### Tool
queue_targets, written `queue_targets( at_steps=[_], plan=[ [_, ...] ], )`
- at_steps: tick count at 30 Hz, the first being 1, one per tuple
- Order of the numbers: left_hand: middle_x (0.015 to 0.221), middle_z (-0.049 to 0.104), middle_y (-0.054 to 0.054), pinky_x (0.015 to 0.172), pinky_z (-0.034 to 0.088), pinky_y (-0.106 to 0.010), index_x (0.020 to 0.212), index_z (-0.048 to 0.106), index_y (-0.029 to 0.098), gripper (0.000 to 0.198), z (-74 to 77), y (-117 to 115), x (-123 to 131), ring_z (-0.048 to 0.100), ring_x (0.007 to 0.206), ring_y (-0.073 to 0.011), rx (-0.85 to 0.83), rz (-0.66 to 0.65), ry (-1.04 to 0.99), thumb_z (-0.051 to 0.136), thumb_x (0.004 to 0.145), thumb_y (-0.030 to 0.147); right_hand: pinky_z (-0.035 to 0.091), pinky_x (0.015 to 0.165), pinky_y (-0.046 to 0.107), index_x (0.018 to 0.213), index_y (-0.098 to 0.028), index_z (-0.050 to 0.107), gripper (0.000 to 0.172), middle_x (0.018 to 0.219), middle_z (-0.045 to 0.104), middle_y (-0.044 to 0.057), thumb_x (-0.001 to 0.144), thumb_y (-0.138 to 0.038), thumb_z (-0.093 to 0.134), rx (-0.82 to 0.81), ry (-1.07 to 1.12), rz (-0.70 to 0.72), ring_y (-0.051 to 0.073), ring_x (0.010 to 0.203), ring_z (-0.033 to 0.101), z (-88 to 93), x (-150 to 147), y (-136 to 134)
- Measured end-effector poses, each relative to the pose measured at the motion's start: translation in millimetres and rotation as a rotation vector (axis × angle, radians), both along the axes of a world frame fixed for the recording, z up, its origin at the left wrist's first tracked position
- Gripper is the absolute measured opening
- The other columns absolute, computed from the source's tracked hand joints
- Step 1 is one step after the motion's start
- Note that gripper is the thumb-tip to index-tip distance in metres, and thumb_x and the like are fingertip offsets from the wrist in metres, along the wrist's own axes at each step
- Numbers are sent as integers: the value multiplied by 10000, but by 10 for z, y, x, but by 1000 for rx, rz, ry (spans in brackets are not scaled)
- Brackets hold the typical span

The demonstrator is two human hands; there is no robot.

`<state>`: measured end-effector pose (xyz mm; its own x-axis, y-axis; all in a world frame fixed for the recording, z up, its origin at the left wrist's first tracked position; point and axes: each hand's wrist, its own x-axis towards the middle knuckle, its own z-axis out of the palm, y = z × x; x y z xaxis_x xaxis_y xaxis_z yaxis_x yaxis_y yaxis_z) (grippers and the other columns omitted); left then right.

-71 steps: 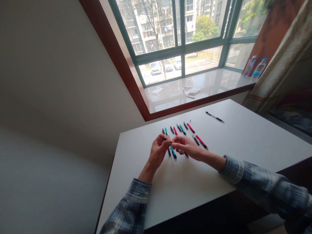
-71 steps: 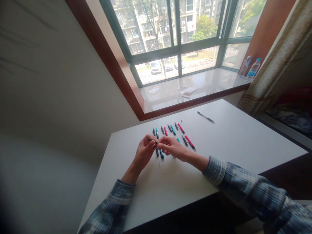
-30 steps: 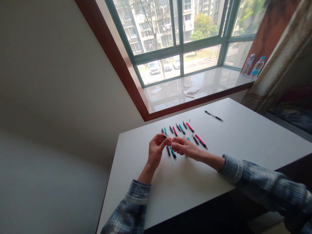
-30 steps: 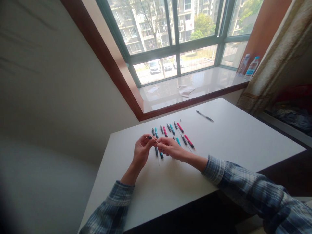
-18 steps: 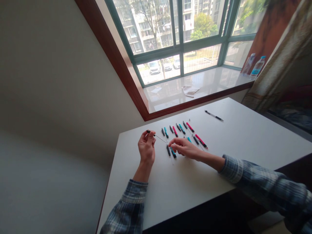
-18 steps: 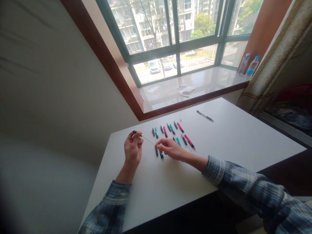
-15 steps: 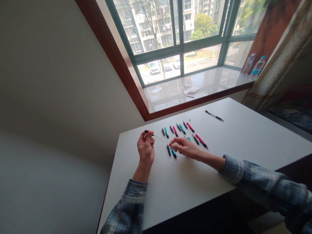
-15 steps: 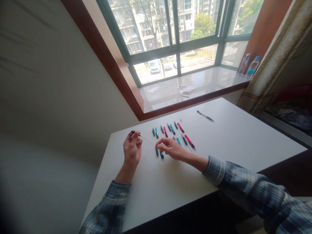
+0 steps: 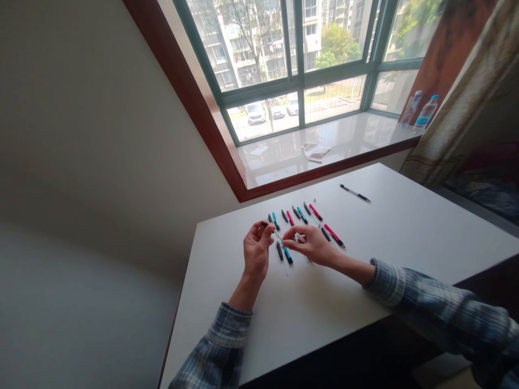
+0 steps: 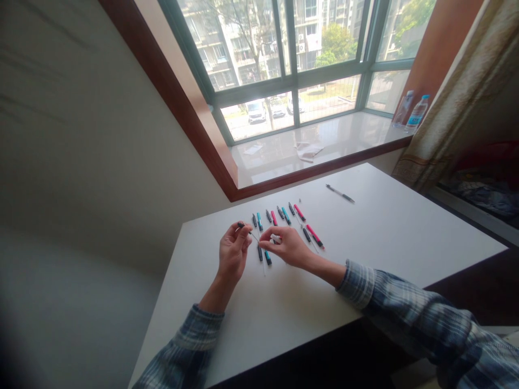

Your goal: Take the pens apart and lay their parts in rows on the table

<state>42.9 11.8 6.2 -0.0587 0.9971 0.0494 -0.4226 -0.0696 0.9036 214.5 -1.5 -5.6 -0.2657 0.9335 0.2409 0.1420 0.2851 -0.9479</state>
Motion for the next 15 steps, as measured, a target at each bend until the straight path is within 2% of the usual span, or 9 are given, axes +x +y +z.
queue_targets(
  at_steps=[2,4,7,9,13,15],
  plan=[
    [825,709,-21,550,382,-185,903,704,170,335,0,-2,2,547,656,-73,6,-5,18,928,693,304,463,670,265,934,-192,751,261,901,748,32,884,-447,731,8,16,13,166,796,632,9,1,-3],
    [839,711,-29,561,390,-186,904,706,168,330,7,15,-14,563,688,-83,25,10,28,928,694,294,460,646,257,974,-193,741,238,905,745,31,881,-412,732,8,12,26,152,755,620,9,-3,-17],
    [866,708,-33,553,380,-181,908,712,162,322,29,96,-108,555,691,-75,78,103,-8,924,701,288,415,567,237,1082,-203,699,266,868,736,13,879,-372,731,-2,-25,44,104,601,520,-10,-22,-63],
    [875,706,-26,536,365,-181,896,707,156,315,45,178,-215,498,616,-45,97,191,-34,920,706,290,421,570,232,1097,-208,675,256,853,730,6,891,-356,714,28,-50,59,96,581,503,-15,-29,-85],
    [864,703,-6,519,348,-185,893,686,155,351,38,309,-418,396,522,-12,76,323,-70,927,682,297,496,637,251,1080,-220,672,210,916,729,29,932,-366,646,181,-121,31,129,671,601,53,85,29],
    [856,701,-5,513,335,-187,896,679,153,368,4,323,-457,396,519,-11,52,344,-57,927,673,307,519,651,272,1081,-217,670,222,931,733,46,935,-377,625,242,-169,-81,152,697,630,106,251,199]
  ],
)
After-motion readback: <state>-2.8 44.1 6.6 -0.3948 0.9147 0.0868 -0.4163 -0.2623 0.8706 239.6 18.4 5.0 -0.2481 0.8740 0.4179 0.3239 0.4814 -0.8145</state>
